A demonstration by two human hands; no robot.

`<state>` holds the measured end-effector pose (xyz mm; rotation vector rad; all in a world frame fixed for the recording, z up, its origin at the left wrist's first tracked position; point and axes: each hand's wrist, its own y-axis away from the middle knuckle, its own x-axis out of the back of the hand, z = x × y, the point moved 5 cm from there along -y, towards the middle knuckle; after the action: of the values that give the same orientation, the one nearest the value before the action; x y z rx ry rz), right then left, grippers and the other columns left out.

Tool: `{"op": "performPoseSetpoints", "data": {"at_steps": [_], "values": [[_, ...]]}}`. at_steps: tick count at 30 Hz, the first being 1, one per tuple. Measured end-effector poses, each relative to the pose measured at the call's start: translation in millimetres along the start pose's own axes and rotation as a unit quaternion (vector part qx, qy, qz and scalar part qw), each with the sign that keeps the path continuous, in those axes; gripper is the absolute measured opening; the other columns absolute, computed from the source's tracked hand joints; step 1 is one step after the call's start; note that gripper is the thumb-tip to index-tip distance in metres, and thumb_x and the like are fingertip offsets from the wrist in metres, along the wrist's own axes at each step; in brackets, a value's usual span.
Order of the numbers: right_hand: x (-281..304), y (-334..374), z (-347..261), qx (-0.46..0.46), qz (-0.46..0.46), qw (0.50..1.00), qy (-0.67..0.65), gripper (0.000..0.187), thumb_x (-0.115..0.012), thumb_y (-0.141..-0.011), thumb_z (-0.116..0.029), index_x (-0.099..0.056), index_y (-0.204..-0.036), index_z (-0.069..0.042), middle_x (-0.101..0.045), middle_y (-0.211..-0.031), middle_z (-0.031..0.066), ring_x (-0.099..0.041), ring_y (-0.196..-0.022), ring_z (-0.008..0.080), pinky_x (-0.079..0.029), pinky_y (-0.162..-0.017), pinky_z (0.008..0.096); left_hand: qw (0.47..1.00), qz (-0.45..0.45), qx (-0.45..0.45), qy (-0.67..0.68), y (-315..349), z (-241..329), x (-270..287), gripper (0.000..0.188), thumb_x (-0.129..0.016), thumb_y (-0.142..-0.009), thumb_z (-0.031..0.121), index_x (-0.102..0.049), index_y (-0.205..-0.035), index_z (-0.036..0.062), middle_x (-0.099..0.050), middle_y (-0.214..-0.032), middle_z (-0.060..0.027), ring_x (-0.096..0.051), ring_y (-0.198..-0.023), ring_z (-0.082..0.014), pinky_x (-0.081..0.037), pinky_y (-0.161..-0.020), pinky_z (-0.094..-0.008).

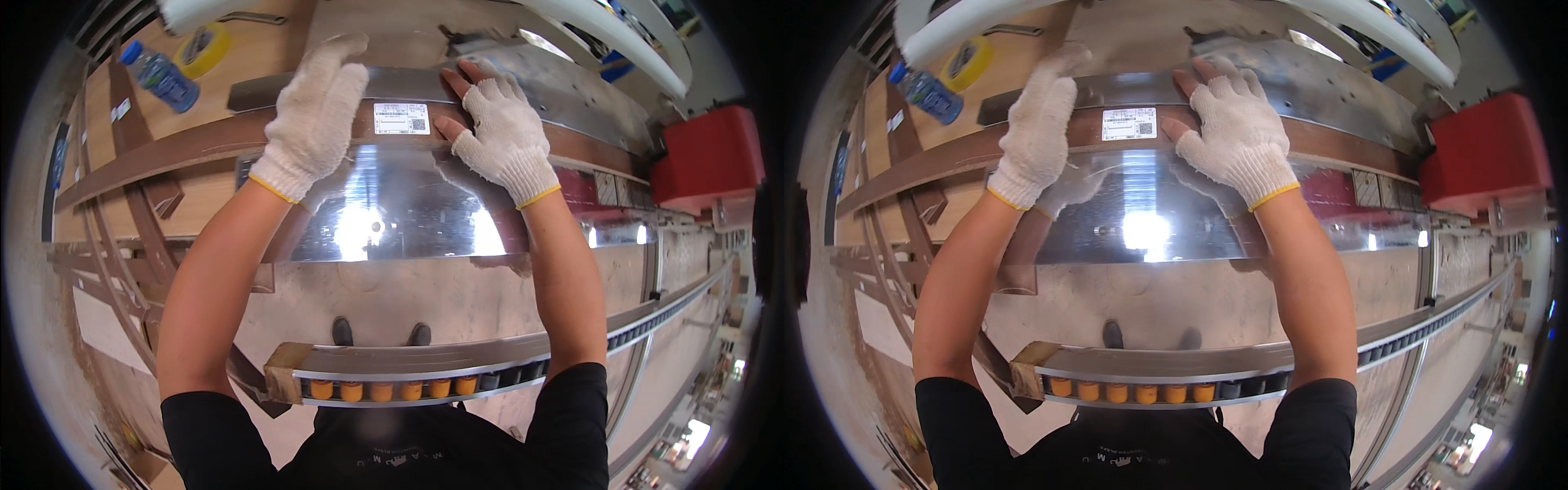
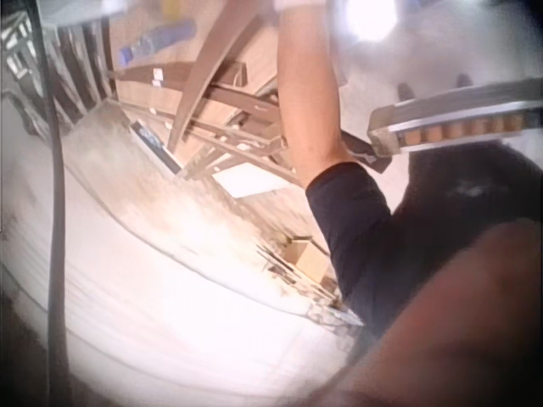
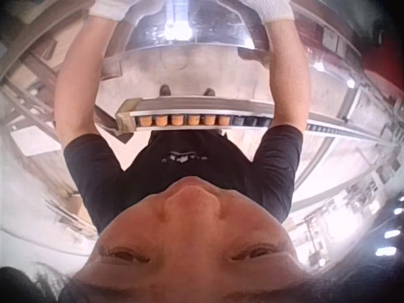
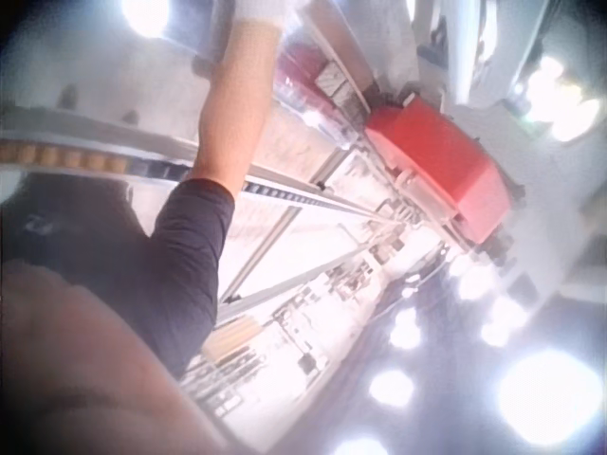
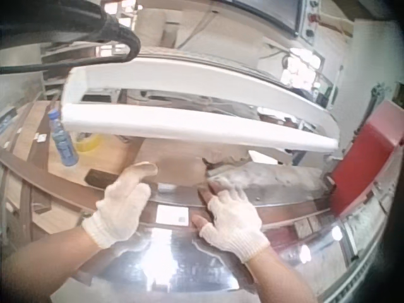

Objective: The person picks up long wooden planks from a table, carries them across the workshop, and places them on a conveyor belt. They repeat this process several times, handling the planks one at a time and stacking them on the belt.

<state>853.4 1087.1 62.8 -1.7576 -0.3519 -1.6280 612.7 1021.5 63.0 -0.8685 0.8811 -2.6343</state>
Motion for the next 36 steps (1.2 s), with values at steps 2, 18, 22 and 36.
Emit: {"op": "performPoseSetpoints", "data": {"at_steps": [2,18,22,36], "values": [[4.3,7.1,27.4,-0.020,0.008,1.000,-0.008,0.071,-0.069,-0.094,-0.046,-0.057,-0.157,-0.016,-0.053,-0.161,0.0136,-0.049,-0.146,0.0383,-0.042,-0.122,0.0483,0.989,0.016,0.088,0.114,-11.1,9.7,-22.9,0.044,-0.059,-0.103,0.026,-0.066,-0.137,0.0007,-0.064,-0.142,-0.0222,-0.059,-0.136,-0.0370,-0.051,-0.111,-0.0451],[29.2,101.6,243.8,-0.186,0.031,0.982,-0.018,0.061,-0.071,-0.095,-0.034,-0.061,-0.149,-0.008,-0.055,-0.157,0.0184,-0.048,-0.144,0.0408,-0.041,-0.122,0.0489,0.955,-0.105,-0.053,-0.272,-56.3,63.8,-182.0,0.038,-0.062,-0.101,0.021,-0.064,-0.134,0.0029,-0.067,-0.132,-0.0212,-0.061,-0.126,-0.0425,-0.048,-0.110,-0.0495],[71.6,178.6,207.3,0.044,0.025,0.996,-0.077,0.045,-0.078,-0.077,-0.018,-0.067,-0.117,0.000,-0.062,-0.127,0.0214,-0.056,-0.121,0.0414,-0.048,-0.108,0.0565,0.961,-0.100,-0.076,-0.247,-73.2,104.7,-247.0,0.036,-0.061,-0.103,0.021,-0.064,-0.133,0.0016,-0.068,-0.130,-0.0212,-0.063,-0.123,-0.0426,-0.049,-0.109,-0.0492],[135.7,391.6,264.1,-0.104,-0.127,0.975,-0.148,0.050,-0.076,-0.085,-0.028,-0.074,-0.124,0.004,-0.065,-0.141,0.0243,-0.055,-0.137,0.0449,-0.038,-0.122,0.0614,0.956,-0.128,-0.087,-0.250,-115.8,242.7,-453.1,0.038,-0.057,-0.104,0.034,-0.067,-0.124,0.0031,-0.068,-0.119,-0.0228,-0.062,-0.116,-0.0431,-0.047,-0.105,-0.0535]]}}
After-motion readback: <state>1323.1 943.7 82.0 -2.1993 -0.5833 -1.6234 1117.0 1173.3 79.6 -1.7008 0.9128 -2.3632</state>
